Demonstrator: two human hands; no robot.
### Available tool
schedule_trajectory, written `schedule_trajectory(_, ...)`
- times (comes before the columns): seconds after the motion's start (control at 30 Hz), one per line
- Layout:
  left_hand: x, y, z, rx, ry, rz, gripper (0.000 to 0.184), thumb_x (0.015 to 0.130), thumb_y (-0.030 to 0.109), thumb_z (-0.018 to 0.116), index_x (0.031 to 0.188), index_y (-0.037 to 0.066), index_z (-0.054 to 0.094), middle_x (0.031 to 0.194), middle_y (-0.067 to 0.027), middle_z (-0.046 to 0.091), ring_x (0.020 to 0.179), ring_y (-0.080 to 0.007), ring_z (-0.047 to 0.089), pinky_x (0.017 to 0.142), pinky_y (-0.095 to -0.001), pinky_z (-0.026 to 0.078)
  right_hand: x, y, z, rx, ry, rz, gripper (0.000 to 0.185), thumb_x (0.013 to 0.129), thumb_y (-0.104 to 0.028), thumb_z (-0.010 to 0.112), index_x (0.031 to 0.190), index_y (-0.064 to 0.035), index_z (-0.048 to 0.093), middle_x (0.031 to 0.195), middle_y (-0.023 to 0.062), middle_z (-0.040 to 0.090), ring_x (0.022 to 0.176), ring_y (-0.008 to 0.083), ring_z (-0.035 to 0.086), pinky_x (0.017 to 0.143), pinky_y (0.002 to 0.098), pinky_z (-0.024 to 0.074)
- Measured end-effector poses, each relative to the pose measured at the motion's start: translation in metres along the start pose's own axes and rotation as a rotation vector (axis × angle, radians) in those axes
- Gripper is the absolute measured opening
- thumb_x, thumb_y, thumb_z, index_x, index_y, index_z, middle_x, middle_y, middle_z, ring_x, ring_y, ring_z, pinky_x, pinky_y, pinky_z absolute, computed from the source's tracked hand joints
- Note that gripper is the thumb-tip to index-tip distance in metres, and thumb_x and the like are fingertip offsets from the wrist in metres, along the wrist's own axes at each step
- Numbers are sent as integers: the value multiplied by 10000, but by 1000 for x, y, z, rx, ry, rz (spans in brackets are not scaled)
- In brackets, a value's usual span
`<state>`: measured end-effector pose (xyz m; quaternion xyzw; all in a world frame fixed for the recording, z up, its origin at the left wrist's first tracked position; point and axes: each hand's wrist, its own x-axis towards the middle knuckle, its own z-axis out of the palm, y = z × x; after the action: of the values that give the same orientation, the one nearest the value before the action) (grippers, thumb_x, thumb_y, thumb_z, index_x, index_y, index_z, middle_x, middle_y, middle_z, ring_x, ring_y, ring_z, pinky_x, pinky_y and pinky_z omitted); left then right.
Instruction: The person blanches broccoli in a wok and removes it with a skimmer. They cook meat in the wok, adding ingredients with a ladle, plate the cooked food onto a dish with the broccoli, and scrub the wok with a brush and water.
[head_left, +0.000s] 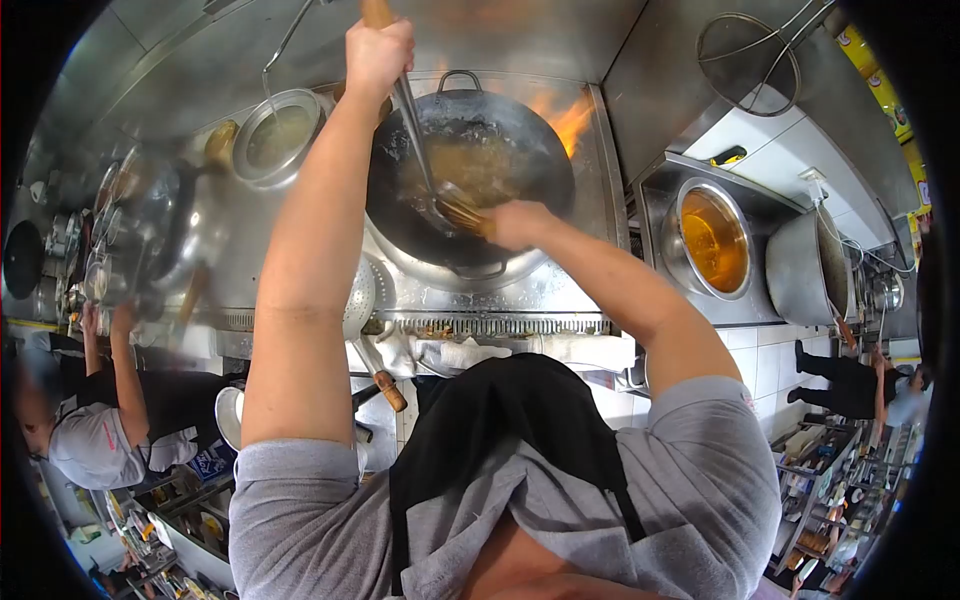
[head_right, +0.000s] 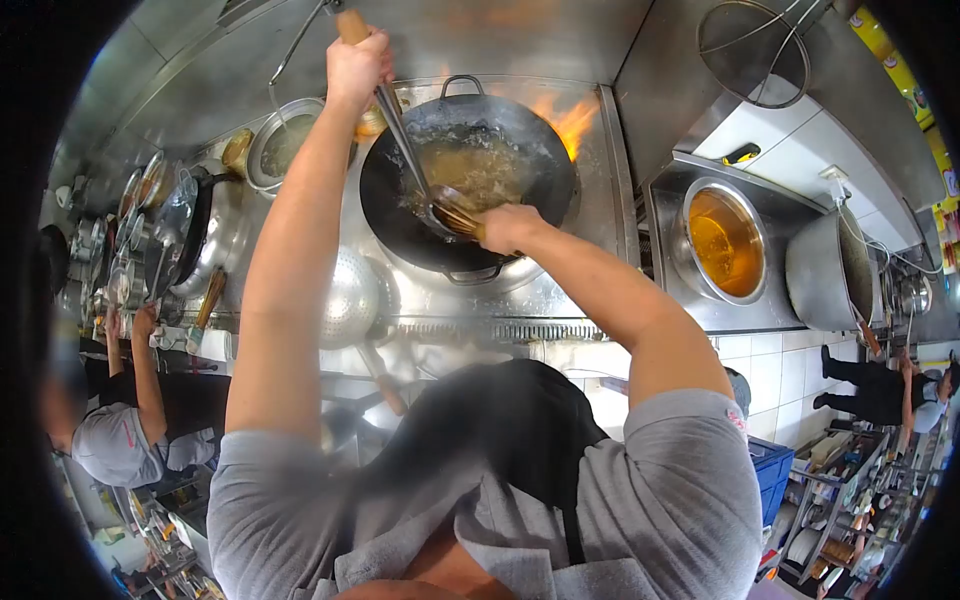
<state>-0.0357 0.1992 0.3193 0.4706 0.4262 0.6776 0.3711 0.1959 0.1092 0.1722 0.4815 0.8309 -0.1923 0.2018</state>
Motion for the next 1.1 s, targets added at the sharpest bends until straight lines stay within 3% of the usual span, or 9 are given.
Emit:
schedule_trajectory(0.1,-18,12,17,79,-70,-24,169,829,108,637,933,9,550,640,-39,518,499,-120,482,469,-296,414,8,43,-2,-51,-61,62,527,822,-380,567,1347,-340,550,1102,64,708,1029,266,670,856,413,537)
schedule_trajectory(0.17,-40,16,23,143,-85,118,168,826,136,622,766,-12,573,578,-44,558,475,-128,526,437,-300,424,6,56,-40,-171,-193,257,539,830,-386,569,1366,-347,532,1166,53,687,1065,243,658,888,401,522)
schedule_trajectory(0.33,-122,17,17,302,-71,234,139,833,129,613,755,17,589,651,-36,573,623,-133,552,592,-287,464,-17,40,-40,170,-68,143,572,852,-447,589,1404,-331,496,1235,48,661,1105,252,639,952,364,490)
schedule_trajectory(0.37,-135,12,10,245,-78,238,99,829,100,616,777,21,589,688,-31,578,669,-126,554,628,-281,467,20,45,8,110,19,-104,577,860,-457,589,1412,-327,486,1279,44,637,1141,255,620,970,355,482)
schedule_trajectory(0.53,-204,1,-50,45,-227,215,56,827,11,649,835,18,595,802,-51,579,712,-101,534,644,-248,452,-7,33,-18,-182,-120,45,556,857,-442,559,1403,-386,472,1316,59,608,1171,257,603,962,401,480)
schedule_trajectory(0.63,-249,-8,-65,155,-165,358,70,854,49,659,846,19,596,809,-66,605,699,-123,559,636,-250,467,-1,54,-58,-400,11,178,287,792,-217,636,1017,-80,749,1111,104,711,1005,266,692,827,403,551)
schedule_trajectory(0.87,-289,6,-74,485,-20,491,159,870,167,678,857,38,586,758,-53,627,645,-133,583,608,-265,485,-8,-2,6,-223,209,-173,575,803,-357,637,1364,-386,515,1226,44,665,1094,260,653,868,423,535)
schedule_trajectory(0.97,-261,6,-83,194,-36,352,155,883,163,666,855,38,580,714,-23,590,614,-116,553,566,-261,464,-20,13,-30,-305,-1,62,518,806,-344,643,1312,-409,560,1200,46,677,1079,255,662,859,406,539)
schedule_trajectory(1.1,-163,15,-83,-195,32,111,136,900,140,639,842,39,570,662,-7,552,534,-93,500,497,-256,412,-12,33,-83,-377,101,188,302,819,-247,614,1056,-102,729,1118,93,706,1049,262,675,842,388,548)
